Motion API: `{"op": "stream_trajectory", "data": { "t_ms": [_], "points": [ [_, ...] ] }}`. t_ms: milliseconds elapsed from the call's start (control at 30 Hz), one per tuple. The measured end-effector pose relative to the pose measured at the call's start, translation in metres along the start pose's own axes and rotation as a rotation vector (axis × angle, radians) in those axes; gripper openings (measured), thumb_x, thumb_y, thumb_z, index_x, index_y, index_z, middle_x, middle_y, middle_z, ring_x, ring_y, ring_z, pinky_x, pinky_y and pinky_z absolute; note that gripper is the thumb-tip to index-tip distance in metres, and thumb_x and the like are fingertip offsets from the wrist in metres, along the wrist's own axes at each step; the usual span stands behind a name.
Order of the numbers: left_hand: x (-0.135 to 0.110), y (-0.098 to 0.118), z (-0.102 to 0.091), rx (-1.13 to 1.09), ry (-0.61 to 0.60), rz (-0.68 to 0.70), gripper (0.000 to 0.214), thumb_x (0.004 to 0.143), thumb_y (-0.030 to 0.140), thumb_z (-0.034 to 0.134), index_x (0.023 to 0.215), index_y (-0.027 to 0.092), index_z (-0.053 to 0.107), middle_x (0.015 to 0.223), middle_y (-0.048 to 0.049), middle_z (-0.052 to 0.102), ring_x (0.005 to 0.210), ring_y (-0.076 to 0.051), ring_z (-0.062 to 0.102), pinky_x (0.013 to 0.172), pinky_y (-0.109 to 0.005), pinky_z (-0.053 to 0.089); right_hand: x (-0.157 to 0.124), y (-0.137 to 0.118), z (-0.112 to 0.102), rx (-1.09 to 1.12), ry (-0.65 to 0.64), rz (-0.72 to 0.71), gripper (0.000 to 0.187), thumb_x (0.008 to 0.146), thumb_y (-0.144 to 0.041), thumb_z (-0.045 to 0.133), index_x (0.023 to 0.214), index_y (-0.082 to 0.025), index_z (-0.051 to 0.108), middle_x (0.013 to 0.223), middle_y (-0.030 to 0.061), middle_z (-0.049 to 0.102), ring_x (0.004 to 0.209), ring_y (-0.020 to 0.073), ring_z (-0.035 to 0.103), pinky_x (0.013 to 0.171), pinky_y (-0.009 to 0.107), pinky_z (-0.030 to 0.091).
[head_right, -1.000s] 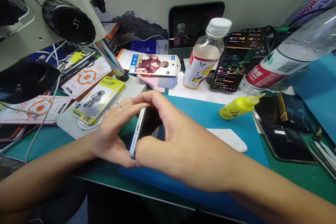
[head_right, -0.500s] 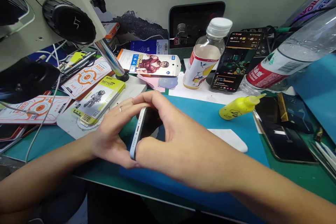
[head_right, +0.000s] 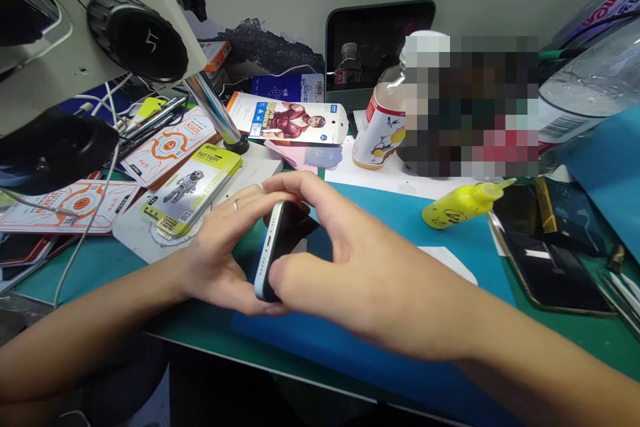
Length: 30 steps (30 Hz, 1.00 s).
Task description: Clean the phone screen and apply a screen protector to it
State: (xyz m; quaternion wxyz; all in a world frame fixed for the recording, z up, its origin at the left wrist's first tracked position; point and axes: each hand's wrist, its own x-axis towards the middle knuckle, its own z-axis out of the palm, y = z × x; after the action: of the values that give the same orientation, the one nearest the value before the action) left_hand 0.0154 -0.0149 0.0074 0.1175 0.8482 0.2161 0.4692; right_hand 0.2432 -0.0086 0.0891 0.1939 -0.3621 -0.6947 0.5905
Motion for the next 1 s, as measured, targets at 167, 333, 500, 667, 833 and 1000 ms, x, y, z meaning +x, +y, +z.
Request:
{"op": "stream_trajectory", "data": {
  "t_ms": [167,333,500,667,833,1000],
  "points": [
    [-0.001,0.002,0.0,0.02,0.013,0.035,0.099,0.08,0.063,0.092,0.154,0.007,0.056,0.117,-0.0196,0.077,0.101,-0.03,0.074,0.086,-0.043,0.063,-0.011,0.006,-0.005,-0.1,0.085,0.029,0.08,0.08,-0.034,0.084,0.157,-0.038,0.061,0.138,0.0048,0.078,0.138,0.0419,0.067,0.108,0.051,0.062],
    [-0.001,0.002,0.002,-0.028,0.066,0.05,0.103,0.079,0.075,0.085,0.151,0.006,0.058,0.104,-0.0153,0.075,0.085,-0.026,0.067,0.073,-0.041,0.06,-0.018,0.013,0.004,-0.087,0.117,-0.003,0.095,0.074,-0.026,0.085,0.163,-0.043,0.055,0.139,0.0031,0.079,0.142,0.0432,0.065,0.111,0.052,0.062],
    [-0.001,0.001,0.003,-0.029,0.076,0.056,0.101,0.08,0.074,0.086,0.147,0.003,0.061,0.102,-0.014,0.074,0.084,-0.024,0.066,0.074,-0.04,0.06,-0.021,0.014,0.007,-0.077,0.097,-0.004,0.1,0.078,-0.025,0.085,0.169,-0.04,0.046,0.149,0.0046,0.074,0.148,0.0438,0.06,0.116,0.056,0.058],
    [-0.002,0.002,0.0,-0.024,0.047,0.026,0.103,0.078,0.074,0.088,0.152,0.01,0.058,0.102,-0.0119,0.074,0.084,-0.025,0.067,0.074,-0.04,0.059,-0.025,0.016,0.004,-0.164,0.101,0.004,0.093,0.086,-0.037,0.084,0.17,-0.044,0.043,0.17,0.0034,0.057,0.153,0.0434,0.056,0.116,0.056,0.058],
    [-0.002,0.004,-0.001,-0.015,0.029,0.015,0.103,0.077,0.072,0.09,0.15,0.006,0.059,0.103,-0.0137,0.074,0.085,-0.025,0.067,0.076,-0.04,0.059,-0.027,0.018,0.003,-0.243,0.068,0.012,0.086,0.094,-0.051,0.077,0.171,-0.05,0.037,0.177,-0.0008,0.048,0.156,0.0397,0.053,0.122,0.057,0.052],
    [-0.003,0.003,0.0,-0.023,0.034,0.011,0.102,0.078,0.073,0.089,0.152,0.01,0.058,0.107,-0.0136,0.075,0.087,-0.026,0.069,0.077,-0.04,0.059,-0.03,0.023,0.003,-0.249,0.066,0.027,0.088,0.096,-0.049,0.076,0.172,-0.053,0.032,0.179,-0.0027,0.044,0.156,0.0385,0.053,0.124,0.056,0.05]
  ]
}}
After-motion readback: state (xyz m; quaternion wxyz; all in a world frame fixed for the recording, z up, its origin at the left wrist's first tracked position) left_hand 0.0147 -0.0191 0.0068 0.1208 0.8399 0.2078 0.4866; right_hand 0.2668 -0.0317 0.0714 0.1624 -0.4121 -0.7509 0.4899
